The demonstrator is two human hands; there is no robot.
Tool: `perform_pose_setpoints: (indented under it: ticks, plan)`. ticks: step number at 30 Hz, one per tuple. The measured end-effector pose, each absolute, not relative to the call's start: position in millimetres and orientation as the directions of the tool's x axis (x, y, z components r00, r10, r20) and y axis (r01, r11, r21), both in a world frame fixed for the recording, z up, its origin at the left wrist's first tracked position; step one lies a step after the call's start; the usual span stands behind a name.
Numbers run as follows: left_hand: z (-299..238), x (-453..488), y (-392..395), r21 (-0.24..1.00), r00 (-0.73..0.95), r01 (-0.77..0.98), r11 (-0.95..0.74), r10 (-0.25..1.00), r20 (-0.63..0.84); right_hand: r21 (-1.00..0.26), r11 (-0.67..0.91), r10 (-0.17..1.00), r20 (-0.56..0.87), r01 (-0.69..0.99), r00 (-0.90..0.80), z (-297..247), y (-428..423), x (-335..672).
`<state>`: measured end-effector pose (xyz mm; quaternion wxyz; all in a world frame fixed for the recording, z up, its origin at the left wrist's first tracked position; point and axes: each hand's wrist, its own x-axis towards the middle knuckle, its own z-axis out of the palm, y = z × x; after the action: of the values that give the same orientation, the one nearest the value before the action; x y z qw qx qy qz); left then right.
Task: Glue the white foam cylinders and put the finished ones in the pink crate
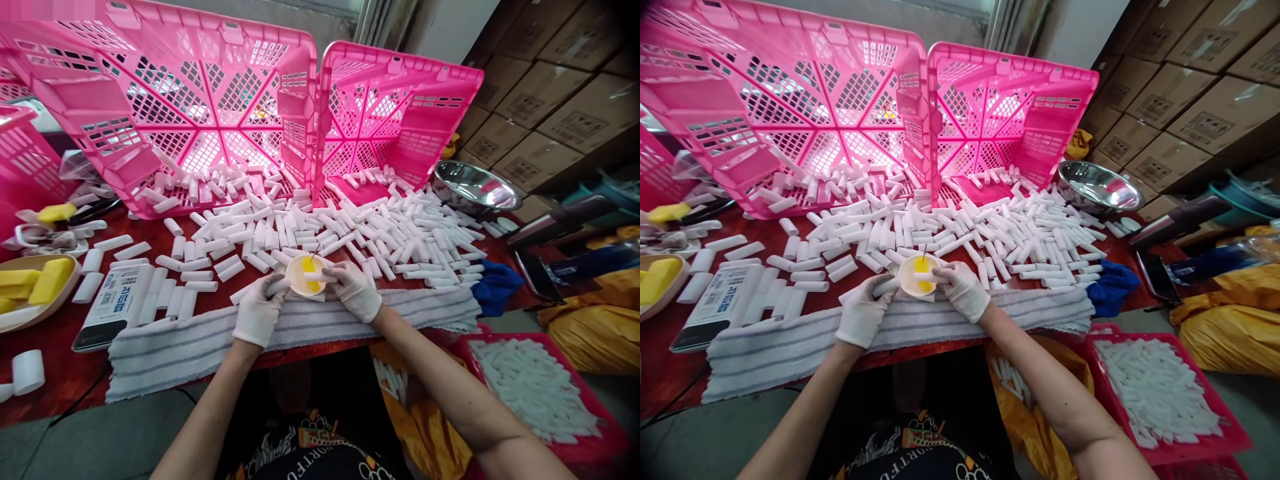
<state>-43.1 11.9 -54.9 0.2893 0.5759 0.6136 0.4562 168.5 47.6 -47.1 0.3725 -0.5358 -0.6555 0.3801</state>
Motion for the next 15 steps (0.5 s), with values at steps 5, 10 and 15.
perform_pose_setpoints:
  ticks: [5, 10, 15]
  plan:
    - [-54.9, -41.4, 11.4, 0.903, -0.186, 0.424, -0.067, 0.970, 0.159, -0.957, 0.072, 0.985, 0.024, 0.281, -0.171, -47.9, 43.9, 165.1]
    - [-56.5, -41.0, 11.5, 0.899, -0.184, 0.432, -0.064, 0.970, 0.158, -0.935, 0.113, 0.990, 0.077, 0.335, -0.119, -52.0, 41.3, 168.1]
    - [-58.1, -43.4, 12.2, 0.896, -0.182, 0.437, -0.074, 0.969, 0.169, -0.779, 0.339, 0.939, 0.242, 0.528, -0.246, -52.5, 32.1, 173.9]
